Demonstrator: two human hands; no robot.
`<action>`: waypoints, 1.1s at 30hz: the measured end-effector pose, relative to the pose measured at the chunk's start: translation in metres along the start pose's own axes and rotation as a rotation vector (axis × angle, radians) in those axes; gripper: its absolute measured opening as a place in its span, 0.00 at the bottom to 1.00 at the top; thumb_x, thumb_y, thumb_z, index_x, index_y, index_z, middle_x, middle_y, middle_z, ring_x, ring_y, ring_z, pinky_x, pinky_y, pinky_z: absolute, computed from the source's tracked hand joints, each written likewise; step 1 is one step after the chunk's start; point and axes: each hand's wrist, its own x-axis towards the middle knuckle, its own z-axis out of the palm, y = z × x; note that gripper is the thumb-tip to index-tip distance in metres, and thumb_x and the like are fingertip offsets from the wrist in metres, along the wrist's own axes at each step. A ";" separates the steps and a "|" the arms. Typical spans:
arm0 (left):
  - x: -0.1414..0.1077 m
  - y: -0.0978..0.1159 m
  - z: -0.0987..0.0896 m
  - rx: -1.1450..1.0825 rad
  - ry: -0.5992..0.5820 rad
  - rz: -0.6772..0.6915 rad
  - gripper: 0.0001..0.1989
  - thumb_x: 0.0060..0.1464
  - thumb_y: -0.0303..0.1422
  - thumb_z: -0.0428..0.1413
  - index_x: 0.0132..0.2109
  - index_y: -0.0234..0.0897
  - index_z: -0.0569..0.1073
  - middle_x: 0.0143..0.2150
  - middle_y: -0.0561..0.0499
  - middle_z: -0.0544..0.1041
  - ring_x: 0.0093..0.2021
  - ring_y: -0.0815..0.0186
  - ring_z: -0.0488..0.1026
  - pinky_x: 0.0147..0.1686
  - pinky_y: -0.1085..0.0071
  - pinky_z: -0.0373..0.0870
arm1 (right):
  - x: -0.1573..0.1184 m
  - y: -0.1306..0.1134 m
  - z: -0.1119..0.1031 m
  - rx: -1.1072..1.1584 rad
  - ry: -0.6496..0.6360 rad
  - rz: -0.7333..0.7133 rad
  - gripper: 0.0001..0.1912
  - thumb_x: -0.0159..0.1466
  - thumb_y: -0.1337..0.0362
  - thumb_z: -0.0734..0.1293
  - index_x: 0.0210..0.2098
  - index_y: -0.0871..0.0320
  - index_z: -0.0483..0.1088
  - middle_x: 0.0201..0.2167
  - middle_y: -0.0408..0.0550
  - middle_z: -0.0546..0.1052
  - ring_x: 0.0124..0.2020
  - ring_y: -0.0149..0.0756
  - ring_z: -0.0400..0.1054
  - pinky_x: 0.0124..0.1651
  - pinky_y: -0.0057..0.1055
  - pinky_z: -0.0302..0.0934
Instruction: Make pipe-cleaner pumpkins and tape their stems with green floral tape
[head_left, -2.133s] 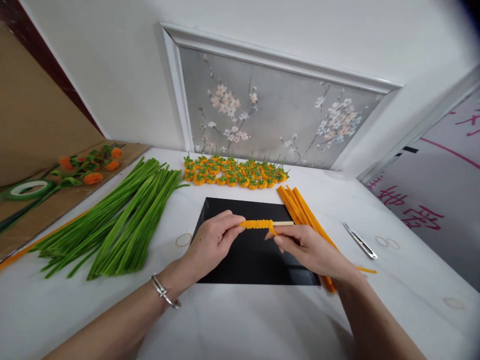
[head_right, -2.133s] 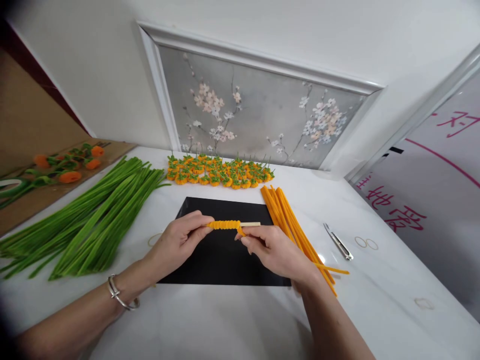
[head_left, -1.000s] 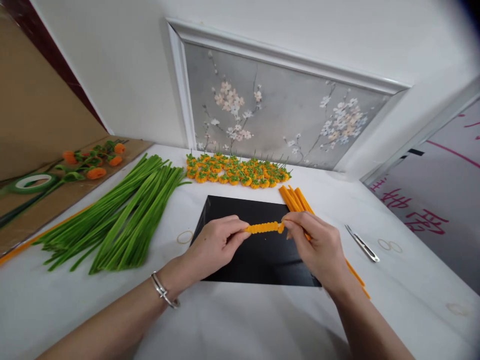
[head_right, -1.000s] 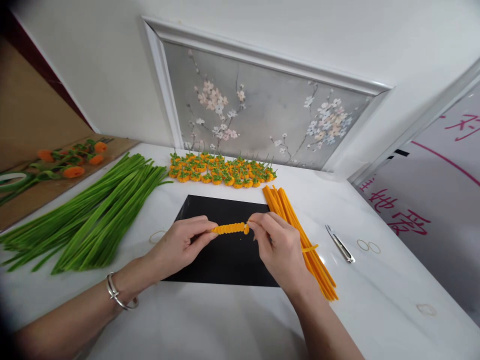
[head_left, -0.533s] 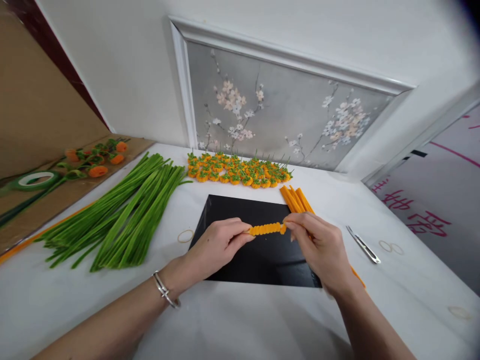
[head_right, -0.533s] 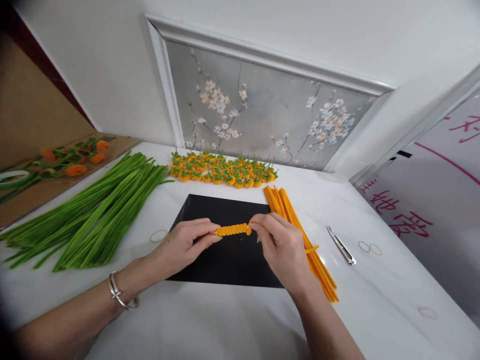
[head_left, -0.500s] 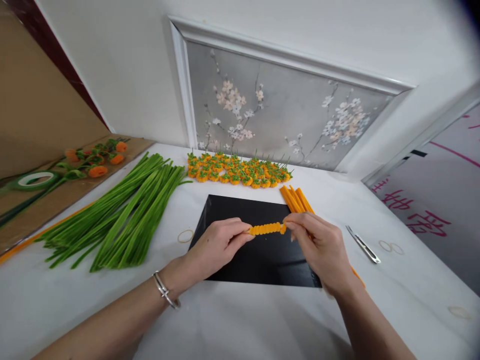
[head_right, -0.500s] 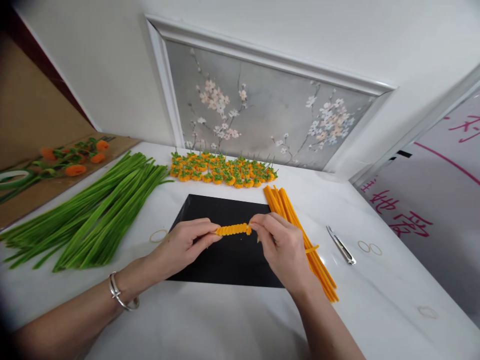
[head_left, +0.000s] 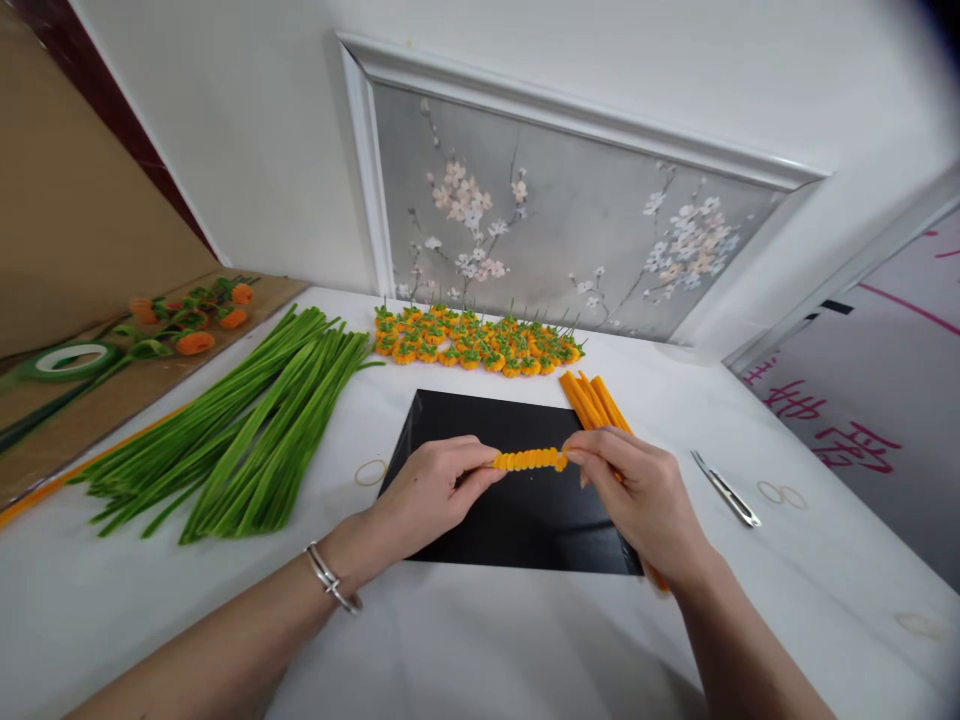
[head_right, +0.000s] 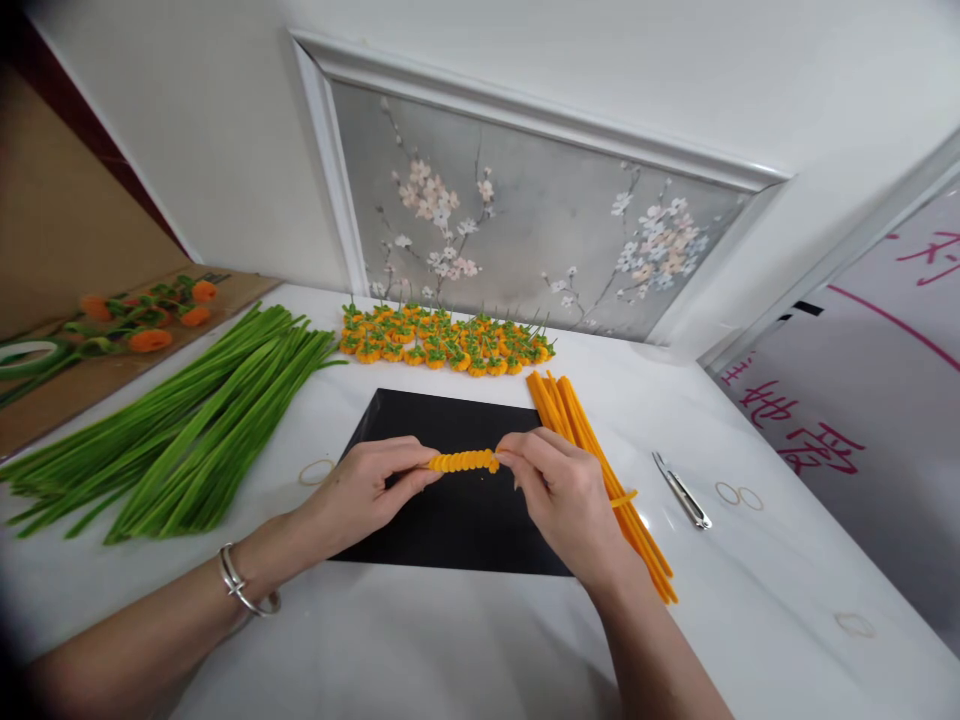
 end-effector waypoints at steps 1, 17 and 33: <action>0.000 0.000 0.000 0.009 -0.004 -0.001 0.08 0.59 0.27 0.51 0.39 0.36 0.75 0.31 0.53 0.74 0.31 0.70 0.69 0.32 0.74 0.63 | 0.000 0.000 0.000 -0.003 -0.005 -0.003 0.08 0.66 0.66 0.61 0.34 0.56 0.72 0.26 0.42 0.73 0.24 0.29 0.66 0.30 0.28 0.62; 0.003 0.003 -0.005 -0.113 -0.080 -0.098 0.20 0.51 0.37 0.60 0.52 0.38 0.71 0.42 0.49 0.77 0.39 0.64 0.74 0.40 0.69 0.70 | 0.002 -0.003 -0.004 -0.019 -0.088 -0.007 0.09 0.67 0.66 0.60 0.33 0.56 0.71 0.26 0.42 0.72 0.23 0.28 0.65 0.29 0.26 0.61; 0.032 0.029 0.004 -0.146 -0.317 0.013 0.11 0.61 0.29 0.46 0.29 0.36 0.64 0.24 0.58 0.62 0.25 0.72 0.59 0.26 0.74 0.55 | 0.003 -0.003 -0.004 0.043 -0.069 -0.070 0.08 0.65 0.68 0.62 0.35 0.56 0.73 0.33 0.46 0.75 0.34 0.33 0.70 0.39 0.28 0.65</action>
